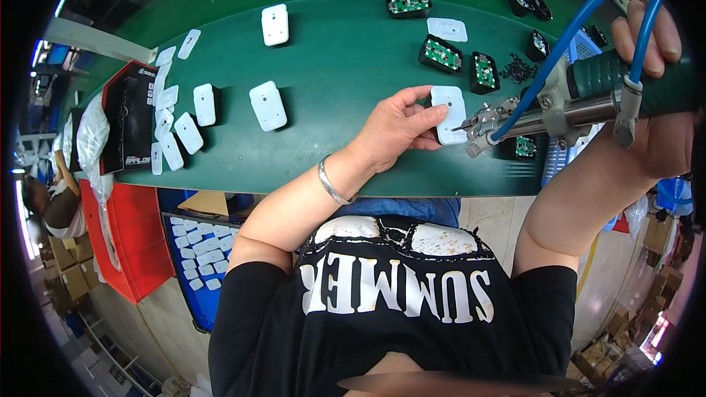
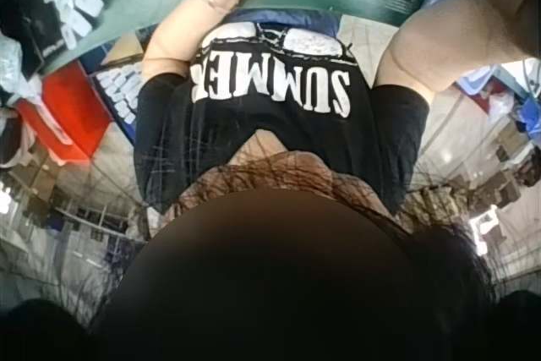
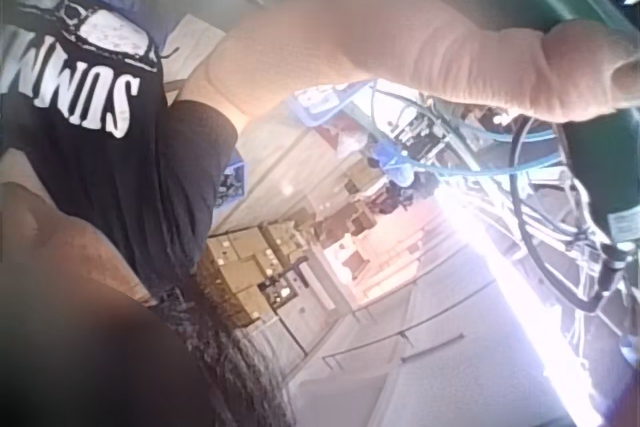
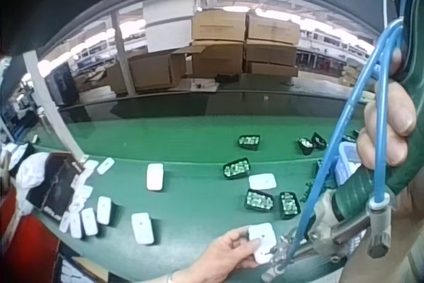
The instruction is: Assembling small electronic components into white plastic housings and securing them with screws using a powered vertical screwdriver.
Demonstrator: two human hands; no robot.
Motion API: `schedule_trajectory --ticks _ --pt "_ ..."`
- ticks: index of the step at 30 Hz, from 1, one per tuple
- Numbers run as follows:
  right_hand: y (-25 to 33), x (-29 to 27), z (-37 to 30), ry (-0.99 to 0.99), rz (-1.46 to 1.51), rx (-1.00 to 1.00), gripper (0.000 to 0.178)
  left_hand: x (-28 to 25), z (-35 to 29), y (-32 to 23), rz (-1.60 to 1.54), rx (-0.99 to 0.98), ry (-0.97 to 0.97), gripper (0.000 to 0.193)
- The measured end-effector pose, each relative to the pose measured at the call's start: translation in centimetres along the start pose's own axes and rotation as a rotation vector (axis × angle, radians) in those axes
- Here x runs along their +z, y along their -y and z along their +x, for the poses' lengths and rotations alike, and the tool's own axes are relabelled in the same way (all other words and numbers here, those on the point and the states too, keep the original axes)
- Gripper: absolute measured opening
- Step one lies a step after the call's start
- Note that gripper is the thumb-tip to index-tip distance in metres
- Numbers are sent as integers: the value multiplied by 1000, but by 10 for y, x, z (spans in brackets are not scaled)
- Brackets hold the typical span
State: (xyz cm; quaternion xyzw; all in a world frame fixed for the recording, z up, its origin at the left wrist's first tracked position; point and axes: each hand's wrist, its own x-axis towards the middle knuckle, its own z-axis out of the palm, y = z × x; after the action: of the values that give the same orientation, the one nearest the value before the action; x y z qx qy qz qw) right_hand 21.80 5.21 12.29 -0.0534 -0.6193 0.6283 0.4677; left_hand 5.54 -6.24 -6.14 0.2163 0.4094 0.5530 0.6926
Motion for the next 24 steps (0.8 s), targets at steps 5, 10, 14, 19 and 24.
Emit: schedule_trajectory --ticks 5,10,14,19,24 --pt "-3 12 0 -53 -20 -19 34 4 -1 -2 -26 11 47 52" --pt "-2 5 1 -99 -38 -36 34 4 -2 -1 -50 1 24 50" --pt "-3 9 2 -135 -56 -50 34 7 0 1 -67 13 44 50" --pt "-9 39 10 -179 -90 -71 33 9 3 11 -164 -58 28 49" --pt "11 -28 4 -220 -94 -91 33 -7 5 4 -40 41 -62 48"
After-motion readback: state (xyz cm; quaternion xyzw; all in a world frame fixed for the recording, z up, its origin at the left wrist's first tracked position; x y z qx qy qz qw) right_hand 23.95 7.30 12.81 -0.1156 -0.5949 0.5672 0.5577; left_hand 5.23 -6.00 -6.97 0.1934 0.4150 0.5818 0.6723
